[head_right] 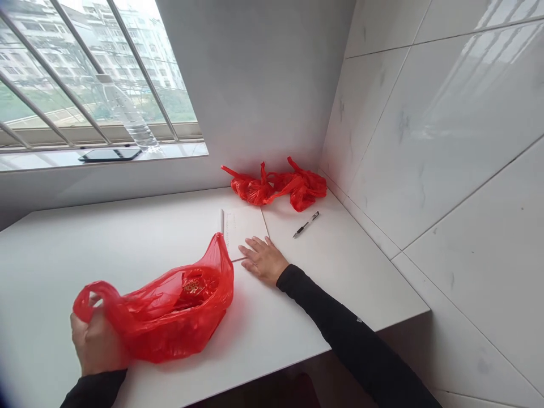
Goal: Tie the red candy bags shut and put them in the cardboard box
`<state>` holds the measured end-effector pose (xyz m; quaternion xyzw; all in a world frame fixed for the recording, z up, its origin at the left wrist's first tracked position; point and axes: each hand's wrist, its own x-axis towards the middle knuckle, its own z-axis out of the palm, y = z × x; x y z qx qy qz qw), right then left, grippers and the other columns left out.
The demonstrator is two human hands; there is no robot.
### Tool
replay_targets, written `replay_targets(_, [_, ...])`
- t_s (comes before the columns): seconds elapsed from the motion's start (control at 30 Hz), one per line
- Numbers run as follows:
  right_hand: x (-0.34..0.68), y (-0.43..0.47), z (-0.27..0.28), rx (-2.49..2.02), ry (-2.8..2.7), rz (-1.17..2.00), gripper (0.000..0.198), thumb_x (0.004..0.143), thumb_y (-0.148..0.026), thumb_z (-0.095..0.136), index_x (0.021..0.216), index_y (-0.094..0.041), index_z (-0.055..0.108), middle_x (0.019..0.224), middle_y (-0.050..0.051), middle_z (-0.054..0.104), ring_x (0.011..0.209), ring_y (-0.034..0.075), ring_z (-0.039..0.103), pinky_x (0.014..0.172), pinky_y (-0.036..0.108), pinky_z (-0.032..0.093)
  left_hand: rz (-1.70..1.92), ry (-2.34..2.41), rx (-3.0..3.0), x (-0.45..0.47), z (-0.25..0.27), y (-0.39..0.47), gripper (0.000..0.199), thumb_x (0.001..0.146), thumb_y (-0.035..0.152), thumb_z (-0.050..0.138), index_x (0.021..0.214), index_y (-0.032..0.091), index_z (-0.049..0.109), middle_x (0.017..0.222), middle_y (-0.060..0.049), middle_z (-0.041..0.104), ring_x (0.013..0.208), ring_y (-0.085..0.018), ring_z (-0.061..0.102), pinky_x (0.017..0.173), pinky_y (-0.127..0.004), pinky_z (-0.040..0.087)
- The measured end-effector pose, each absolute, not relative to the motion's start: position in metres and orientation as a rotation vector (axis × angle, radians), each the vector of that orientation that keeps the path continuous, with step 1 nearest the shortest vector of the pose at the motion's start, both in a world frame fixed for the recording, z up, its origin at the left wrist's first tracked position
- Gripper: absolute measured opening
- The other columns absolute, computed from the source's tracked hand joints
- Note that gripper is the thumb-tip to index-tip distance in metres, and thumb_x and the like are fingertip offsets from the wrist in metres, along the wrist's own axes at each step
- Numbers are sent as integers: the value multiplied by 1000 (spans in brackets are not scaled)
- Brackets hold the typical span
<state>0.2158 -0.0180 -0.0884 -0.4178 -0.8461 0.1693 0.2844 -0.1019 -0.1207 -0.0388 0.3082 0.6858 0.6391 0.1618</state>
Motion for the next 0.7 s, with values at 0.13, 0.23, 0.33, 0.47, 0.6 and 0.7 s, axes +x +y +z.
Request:
replay_targets(0.13, [242, -43, -85, -1214, -2276, 461, 38, 107, -39, 40, 133, -26, 64, 146, 9, 58, 140, 25, 49, 120, 60, 30, 1581, 1893, 972, -94, -34, -138, 67, 74, 56, 75, 134, 33, 57, 96, -4, 70, 71, -24, 67, 51, -36, 57])
replay_targets(0.23, [272, -68, -87, -1272, -2248, 427, 35, 105, -41, 43, 129, -25, 64, 143, 9, 59, 137, 25, 51, 120, 60, 31, 1516, 1921, 998, -89, -39, -141, 57, 72, 47, 80, 124, 27, 66, 97, -5, 71, 80, -24, 67, 62, -36, 58])
replay_targets(0.33, [291, -93, -91, -1299, -2199, 388, 35, 104, -40, 47, 130, -24, 63, 143, 11, 58, 139, 29, 49, 119, 64, 30, 1569, 1918, 1034, -86, -48, -143, 37, 80, 38, 74, 112, 19, 69, 105, -6, 71, 92, -22, 65, 79, -39, 57])
replay_targets(0.47, [283, -118, -76, -1275, -2070, 353, 34, 105, -36, 44, 134, -24, 59, 139, 11, 59, 137, 27, 50, 120, 60, 32, 1607, 1829, 1096, -79, -53, -146, 31, 89, 36, 68, 113, 16, 66, 112, -8, 69, 97, -21, 66, 86, -41, 55])
replay_targets(0.6, [240, -121, -38, -1015, -2029, 368, 31, 104, -29, 46, 131, -26, 60, 131, 7, 62, 129, 21, 55, 112, 42, 46, 1552, 1761, 1170, -65, -52, -143, 33, 92, 37, 65, 118, 17, 65, 113, -8, 69, 94, -20, 67, 83, -40, 56])
replay_targets(0.7, [207, -102, -29, -1041, -2098, 351, 34, 103, -27, 46, 133, -25, 61, 135, 9, 60, 131, 23, 53, 115, 43, 43, 1517, 1763, 1211, -55, -53, -136, 34, 90, 34, 65, 121, 18, 66, 111, -7, 71, 94, -21, 67, 87, -42, 55])
